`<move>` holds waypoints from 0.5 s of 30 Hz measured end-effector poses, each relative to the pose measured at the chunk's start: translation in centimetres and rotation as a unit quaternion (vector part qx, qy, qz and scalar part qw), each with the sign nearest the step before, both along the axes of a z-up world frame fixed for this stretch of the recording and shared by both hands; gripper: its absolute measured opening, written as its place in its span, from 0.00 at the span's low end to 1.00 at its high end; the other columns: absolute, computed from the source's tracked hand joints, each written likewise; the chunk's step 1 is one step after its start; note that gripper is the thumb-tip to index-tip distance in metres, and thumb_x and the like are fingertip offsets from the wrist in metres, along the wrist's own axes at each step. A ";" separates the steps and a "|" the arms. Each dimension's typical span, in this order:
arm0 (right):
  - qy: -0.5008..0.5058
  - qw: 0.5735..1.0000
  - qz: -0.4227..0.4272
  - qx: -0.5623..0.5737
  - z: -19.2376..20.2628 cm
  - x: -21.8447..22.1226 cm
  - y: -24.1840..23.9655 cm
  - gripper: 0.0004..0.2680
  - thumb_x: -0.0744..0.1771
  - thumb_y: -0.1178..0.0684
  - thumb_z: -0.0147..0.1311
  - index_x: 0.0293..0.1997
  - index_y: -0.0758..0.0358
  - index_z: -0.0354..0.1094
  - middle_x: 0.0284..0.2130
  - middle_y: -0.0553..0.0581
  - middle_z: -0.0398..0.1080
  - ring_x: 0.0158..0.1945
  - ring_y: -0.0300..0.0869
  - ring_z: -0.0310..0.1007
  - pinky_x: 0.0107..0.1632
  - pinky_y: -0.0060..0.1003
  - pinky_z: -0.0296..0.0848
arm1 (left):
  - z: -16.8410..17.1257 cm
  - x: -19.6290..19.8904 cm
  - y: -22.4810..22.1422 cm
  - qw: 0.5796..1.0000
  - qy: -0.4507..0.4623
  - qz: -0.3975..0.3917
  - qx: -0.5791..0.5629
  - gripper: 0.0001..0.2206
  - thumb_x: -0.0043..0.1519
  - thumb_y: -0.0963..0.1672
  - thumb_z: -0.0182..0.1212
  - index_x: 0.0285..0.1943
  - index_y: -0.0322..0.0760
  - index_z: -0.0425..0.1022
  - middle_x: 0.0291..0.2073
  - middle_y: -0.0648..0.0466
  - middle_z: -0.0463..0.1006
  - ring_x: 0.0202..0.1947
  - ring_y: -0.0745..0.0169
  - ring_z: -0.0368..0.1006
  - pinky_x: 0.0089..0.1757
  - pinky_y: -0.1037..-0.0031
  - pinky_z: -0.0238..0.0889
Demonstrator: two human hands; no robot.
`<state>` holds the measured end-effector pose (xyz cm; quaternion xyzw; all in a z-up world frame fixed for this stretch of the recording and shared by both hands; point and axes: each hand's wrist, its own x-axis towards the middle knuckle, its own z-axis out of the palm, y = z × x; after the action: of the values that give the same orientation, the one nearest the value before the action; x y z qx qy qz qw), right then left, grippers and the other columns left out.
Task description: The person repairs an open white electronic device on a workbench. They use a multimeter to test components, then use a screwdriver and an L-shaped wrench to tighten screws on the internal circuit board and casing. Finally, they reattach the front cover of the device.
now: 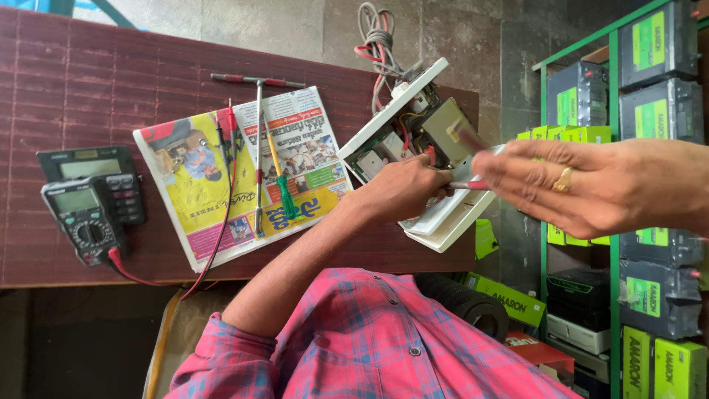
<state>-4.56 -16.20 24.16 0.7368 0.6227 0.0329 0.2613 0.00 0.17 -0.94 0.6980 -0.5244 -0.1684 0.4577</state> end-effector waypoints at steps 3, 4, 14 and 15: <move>-0.016 0.999 -0.039 0.003 -0.2 0.1 -0.4 0.14 0.64 0.56 0.54 0.50 0.76 0.76 0.45 0.69 0.77 0.52 0.55 0.78 0.58 0.50 0.77 | 0.4 0.1 0.3 1.000 0.013 -0.001 -0.006 0.10 0.64 0.45 0.58 0.52 0.40 0.77 0.38 0.41 0.78 0.45 0.38 0.76 0.39 0.51 0.70; -0.016 0.997 -0.077 -0.010 -0.2 -0.2 -0.3 0.14 0.63 0.57 0.55 0.50 0.77 0.75 0.40 0.67 0.77 0.47 0.54 0.80 0.54 0.50 0.80 | 0.5 0.2 0.2 1.000 0.022 0.002 0.003 0.10 0.64 0.45 0.58 0.52 0.40 0.77 0.39 0.40 0.78 0.44 0.38 0.76 0.39 0.51 0.70; 0.043 0.857 -0.512 -0.041 -0.2 -3.5 2.8 0.26 0.66 0.42 0.52 0.71 0.66 0.61 0.27 0.52 0.75 0.32 0.37 0.77 0.35 0.33 0.75 | 0.4 0.5 0.0 1.000 0.013 -0.013 0.000 0.09 0.63 0.45 0.59 0.50 0.41 0.79 0.39 0.39 0.77 0.41 0.37 0.76 0.40 0.51 0.70; 0.033 0.878 -0.475 -0.053 0.3 -3.2 2.8 0.26 0.65 0.45 0.51 0.72 0.65 0.61 0.33 0.54 0.77 0.38 0.40 0.78 0.41 0.34 0.77 | 0.5 0.7 0.1 1.000 0.016 -0.014 0.007 0.09 0.63 0.44 0.58 0.50 0.41 0.79 0.39 0.39 0.76 0.41 0.37 0.76 0.40 0.51 0.70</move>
<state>-7.75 -13.39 24.42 0.9298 0.2076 -0.1524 0.2629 0.65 0.24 -0.41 0.6907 -0.5257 -0.1898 0.4588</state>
